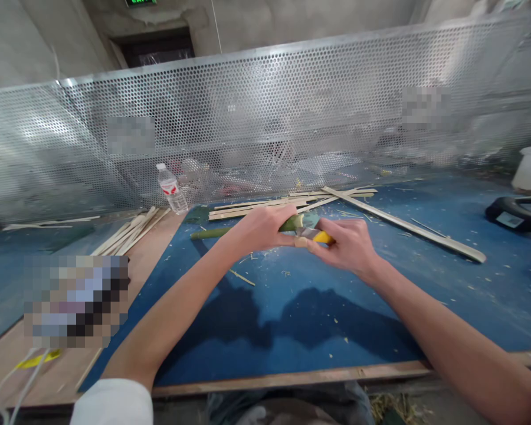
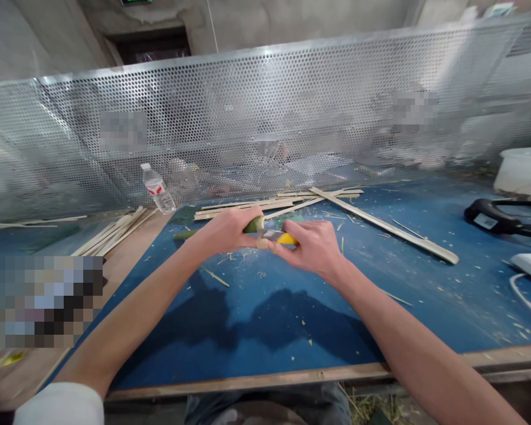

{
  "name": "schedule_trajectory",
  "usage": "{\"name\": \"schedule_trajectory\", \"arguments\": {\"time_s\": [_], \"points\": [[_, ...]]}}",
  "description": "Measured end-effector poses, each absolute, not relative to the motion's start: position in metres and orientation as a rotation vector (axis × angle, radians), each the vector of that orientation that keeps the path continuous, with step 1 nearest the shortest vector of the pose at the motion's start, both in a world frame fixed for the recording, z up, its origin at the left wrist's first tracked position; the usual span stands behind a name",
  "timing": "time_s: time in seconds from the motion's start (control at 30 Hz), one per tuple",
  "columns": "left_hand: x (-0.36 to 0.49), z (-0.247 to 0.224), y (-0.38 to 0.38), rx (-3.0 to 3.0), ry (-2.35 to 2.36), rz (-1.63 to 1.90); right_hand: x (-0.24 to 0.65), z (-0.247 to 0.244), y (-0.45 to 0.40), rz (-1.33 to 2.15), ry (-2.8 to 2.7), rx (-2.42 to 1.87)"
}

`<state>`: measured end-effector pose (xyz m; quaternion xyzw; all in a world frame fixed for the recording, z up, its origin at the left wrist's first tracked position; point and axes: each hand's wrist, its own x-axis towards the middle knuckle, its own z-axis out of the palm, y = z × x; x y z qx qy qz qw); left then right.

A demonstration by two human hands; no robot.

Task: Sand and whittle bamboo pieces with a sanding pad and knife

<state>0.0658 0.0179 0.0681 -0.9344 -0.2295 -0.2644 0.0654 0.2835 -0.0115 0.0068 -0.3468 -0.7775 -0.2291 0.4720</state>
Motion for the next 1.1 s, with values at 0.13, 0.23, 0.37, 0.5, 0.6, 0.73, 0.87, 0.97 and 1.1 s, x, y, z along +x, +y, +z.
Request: {"name": "schedule_trajectory", "arguments": {"time_s": [0.13,0.23,0.37,0.5,0.6,0.73,0.87,0.97,1.1], "points": [[0.0648,0.0688,0.0171,-2.824,-0.695,-0.756,0.2842,0.0062,-0.0108,-0.554,-1.93,-0.863],[0.0646,0.0687,0.0171,-2.832,-0.716,-0.731,0.2845,0.0058,-0.0106,-0.556,-1.939,-0.896],[0.065,0.068,0.0173,-2.839,-0.728,-0.734,0.2854,0.0055,-0.0103,-0.565,-1.94,-0.918],[0.0659,0.067,0.0164,-2.813,-0.757,-0.725,0.2847,0.0057,-0.011,-0.569,-1.893,-0.921],[0.0662,0.067,0.016,-2.815,-0.753,-0.724,0.2839,0.0064,-0.0117,-0.547,-1.858,-0.921],[0.0657,0.0681,0.0168,-2.813,-0.733,-0.755,0.2848,0.0079,-0.0118,-0.527,-1.92,-0.884],[0.0645,0.0678,0.0181,-2.814,-0.713,-0.755,0.2864,0.0092,-0.0111,-0.52,-1.963,-0.875],[0.0639,0.0671,0.0184,-2.819,-0.704,-0.713,0.2868,0.0085,-0.0101,-0.513,-1.983,-0.856],[0.0644,0.0677,0.0171,-2.804,-0.731,-0.672,0.2868,0.0057,-0.0086,-0.536,-1.951,-0.882]]}}
